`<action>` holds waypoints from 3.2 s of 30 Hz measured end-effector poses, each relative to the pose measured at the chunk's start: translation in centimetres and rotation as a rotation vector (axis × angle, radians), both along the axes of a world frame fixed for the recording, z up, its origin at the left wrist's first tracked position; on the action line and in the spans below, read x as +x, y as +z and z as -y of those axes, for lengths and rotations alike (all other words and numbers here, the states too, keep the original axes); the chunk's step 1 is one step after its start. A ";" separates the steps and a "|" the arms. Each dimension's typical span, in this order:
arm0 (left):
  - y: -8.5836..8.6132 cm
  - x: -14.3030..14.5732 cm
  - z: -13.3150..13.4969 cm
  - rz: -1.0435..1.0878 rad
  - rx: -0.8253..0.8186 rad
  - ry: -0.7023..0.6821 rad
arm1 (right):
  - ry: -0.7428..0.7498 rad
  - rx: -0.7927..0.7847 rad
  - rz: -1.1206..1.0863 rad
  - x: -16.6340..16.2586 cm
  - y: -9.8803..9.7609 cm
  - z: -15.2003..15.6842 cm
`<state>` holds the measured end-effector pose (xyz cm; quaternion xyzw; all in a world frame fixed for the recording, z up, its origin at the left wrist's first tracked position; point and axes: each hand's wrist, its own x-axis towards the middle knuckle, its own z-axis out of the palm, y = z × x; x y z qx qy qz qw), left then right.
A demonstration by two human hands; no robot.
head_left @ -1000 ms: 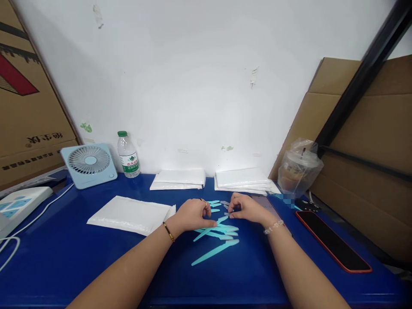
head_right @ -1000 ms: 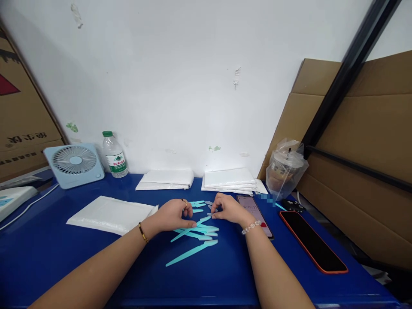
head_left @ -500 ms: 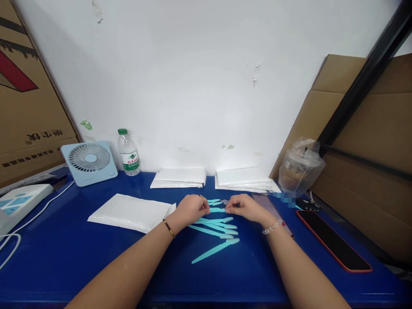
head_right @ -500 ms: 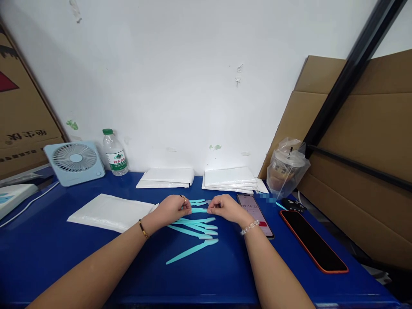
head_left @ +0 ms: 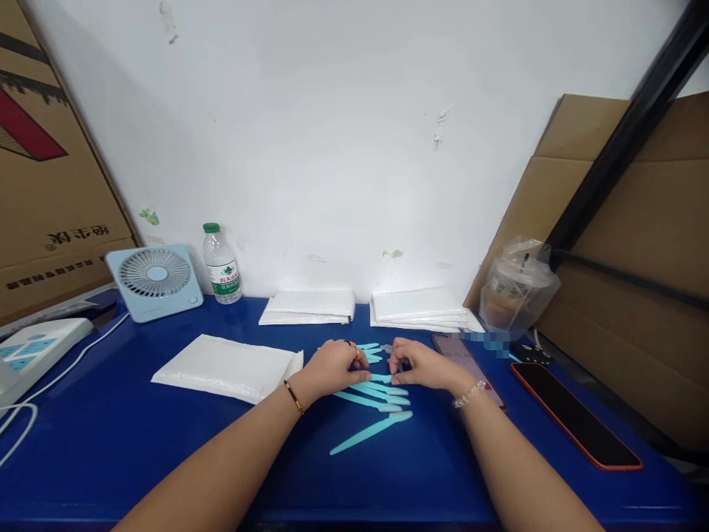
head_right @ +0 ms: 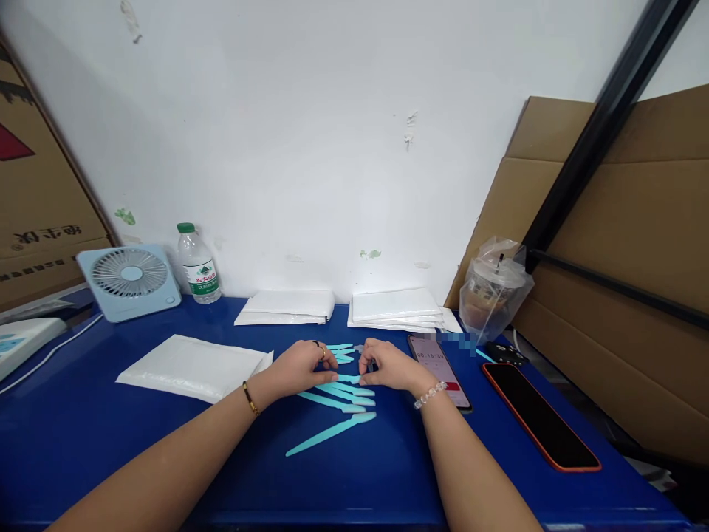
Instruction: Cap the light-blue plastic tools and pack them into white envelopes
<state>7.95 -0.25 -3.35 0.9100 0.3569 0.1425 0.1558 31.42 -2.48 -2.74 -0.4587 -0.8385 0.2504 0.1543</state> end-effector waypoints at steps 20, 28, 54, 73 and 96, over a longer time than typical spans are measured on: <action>0.0 -0.7 -0.8 0.039 0.031 0.009 | 0.027 0.014 0.103 -0.5 1.3 1.4; -0.2 -0.7 -0.9 -0.031 -0.036 0.054 | -0.090 0.105 -0.005 0.0 1.1 0.6; 0.3 -0.7 -0.8 -0.023 0.050 0.080 | -0.150 0.170 -0.029 0.5 1.0 0.5; 0.9 -0.3 0.8 -0.096 -0.087 0.052 | 0.024 -0.143 -0.119 -0.7 1.3 1.3; 2.0 -0.1 2.3 -0.022 -0.164 -0.042 | -0.013 -0.155 -0.133 -1.8 1.4 2.3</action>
